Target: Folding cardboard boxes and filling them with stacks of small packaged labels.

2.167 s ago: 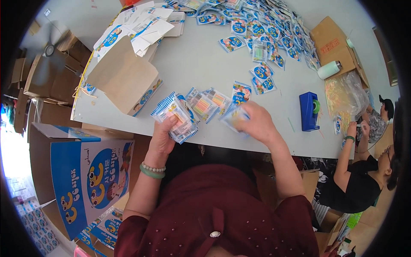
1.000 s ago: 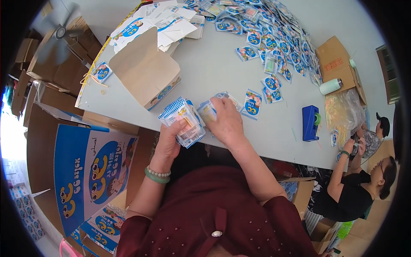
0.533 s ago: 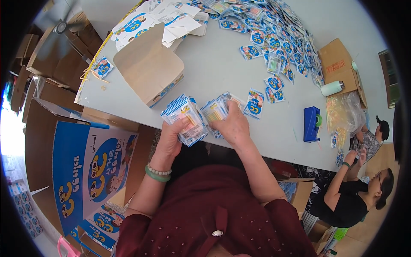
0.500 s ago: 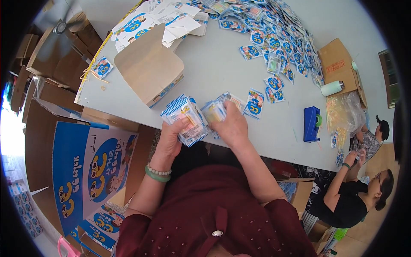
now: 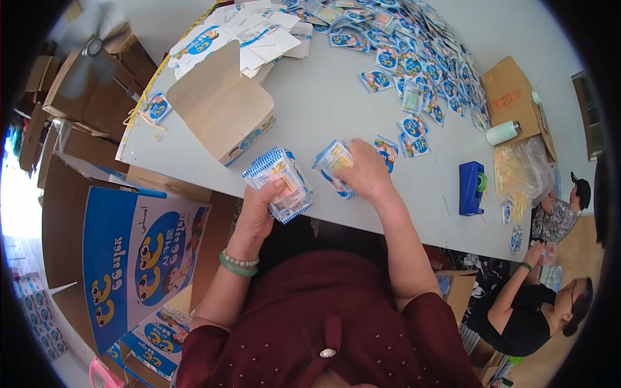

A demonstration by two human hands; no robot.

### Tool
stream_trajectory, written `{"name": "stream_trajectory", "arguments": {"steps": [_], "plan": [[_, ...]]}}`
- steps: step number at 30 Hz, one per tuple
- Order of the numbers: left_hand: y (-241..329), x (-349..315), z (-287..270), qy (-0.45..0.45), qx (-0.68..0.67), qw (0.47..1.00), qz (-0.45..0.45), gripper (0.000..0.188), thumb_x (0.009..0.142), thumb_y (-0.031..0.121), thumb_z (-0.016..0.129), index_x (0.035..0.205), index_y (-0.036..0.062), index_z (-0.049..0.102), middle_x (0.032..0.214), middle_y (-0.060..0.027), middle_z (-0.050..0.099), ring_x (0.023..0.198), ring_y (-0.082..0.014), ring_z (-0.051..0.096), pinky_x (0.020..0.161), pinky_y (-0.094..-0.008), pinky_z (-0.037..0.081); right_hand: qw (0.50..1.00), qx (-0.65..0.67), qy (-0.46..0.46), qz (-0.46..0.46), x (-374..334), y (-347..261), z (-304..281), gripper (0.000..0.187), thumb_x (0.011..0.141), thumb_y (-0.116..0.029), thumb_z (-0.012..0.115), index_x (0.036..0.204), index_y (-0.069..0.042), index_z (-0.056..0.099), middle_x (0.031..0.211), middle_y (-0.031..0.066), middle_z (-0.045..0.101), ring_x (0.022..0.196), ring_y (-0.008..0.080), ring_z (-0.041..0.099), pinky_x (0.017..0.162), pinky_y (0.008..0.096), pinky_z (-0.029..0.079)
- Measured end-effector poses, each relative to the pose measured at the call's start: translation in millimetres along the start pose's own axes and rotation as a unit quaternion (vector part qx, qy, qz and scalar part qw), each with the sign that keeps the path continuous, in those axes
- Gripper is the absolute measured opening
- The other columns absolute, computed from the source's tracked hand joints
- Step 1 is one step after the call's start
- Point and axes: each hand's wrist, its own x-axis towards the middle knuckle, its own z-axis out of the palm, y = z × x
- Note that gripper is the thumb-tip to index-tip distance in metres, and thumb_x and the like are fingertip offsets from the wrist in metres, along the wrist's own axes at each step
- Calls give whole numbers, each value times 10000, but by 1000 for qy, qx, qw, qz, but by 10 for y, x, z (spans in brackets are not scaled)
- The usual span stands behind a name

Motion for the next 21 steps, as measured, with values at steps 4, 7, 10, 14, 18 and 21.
{"name": "stream_trajectory", "arguments": {"steps": [4, 7, 10, 14, 18, 21], "plan": [[-21, -1, 14, 19, 12, 1000, -7, 387, 824, 125, 678, 1178, 17, 563, 1057, -86, 657, 932, -182, 658, 810, -331, 553, 995, -90, 0, 29, -123, -168, 8, 373, 656, -201, 692, 917, -9, 507, 950, 180, 548, 923, 357, 547, 805, 455, 424], [-8, 11, 41, 26, 26, 999, -12, 366, 830, 119, 670, 1167, 16, 568, 1041, -85, 661, 913, -182, 663, 800, -330, 556, 994, -107, 33, 7, -221, -223, 41, 426, 660, -196, 687, 1002, -8, 517, 951, 174, 554, 938, 349, 550, 819, 450, 423], [2, 11, 58, 25, 36, 999, -6, 355, 836, 119, 662, 1161, 12, 571, 1033, -87, 663, 903, -183, 666, 794, -330, 559, 997, -68, 3, 45, -166, -168, -5, 484, 663, -188, 685, 1081, -14, 514, 961, 171, 559, 951, 345, 550, 841, 445, 421], [-30, 14, 55, 37, 39, 999, 1, 349, 840, 123, 655, 1158, 7, 571, 1030, -90, 663, 896, -187, 667, 788, -332, 561, 996, -80, 11, 39, -195, -157, 8, 472, 679, -134, 661, 1108, -22, 498, 952, 160, 561, 933, 345, 553, 838, 428, 436], [-22, 14, 66, 33, 41, 999, 3, 359, 837, 128, 659, 1163, 9, 570, 1030, -90, 662, 898, -188, 666, 789, -334, 562, 998, 0, -65, -3, -337, -309, -6, 400, 699, -87, 618, 1075, -23, 498, 933, 145, 563, 905, 349, 556, 813, 412, 443], [-18, 5, 53, 35, 36, 999, 9, 371, 834, 133, 662, 1172, 10, 568, 1029, -88, 660, 905, -189, 663, 791, -336, 564, 989, -67, 62, -113, -444, -365, -37, 338, 719, -48, 572, 1048, -32, 496, 909, 143, 570, 886, 354, 560, 787, 425, 450]]}}
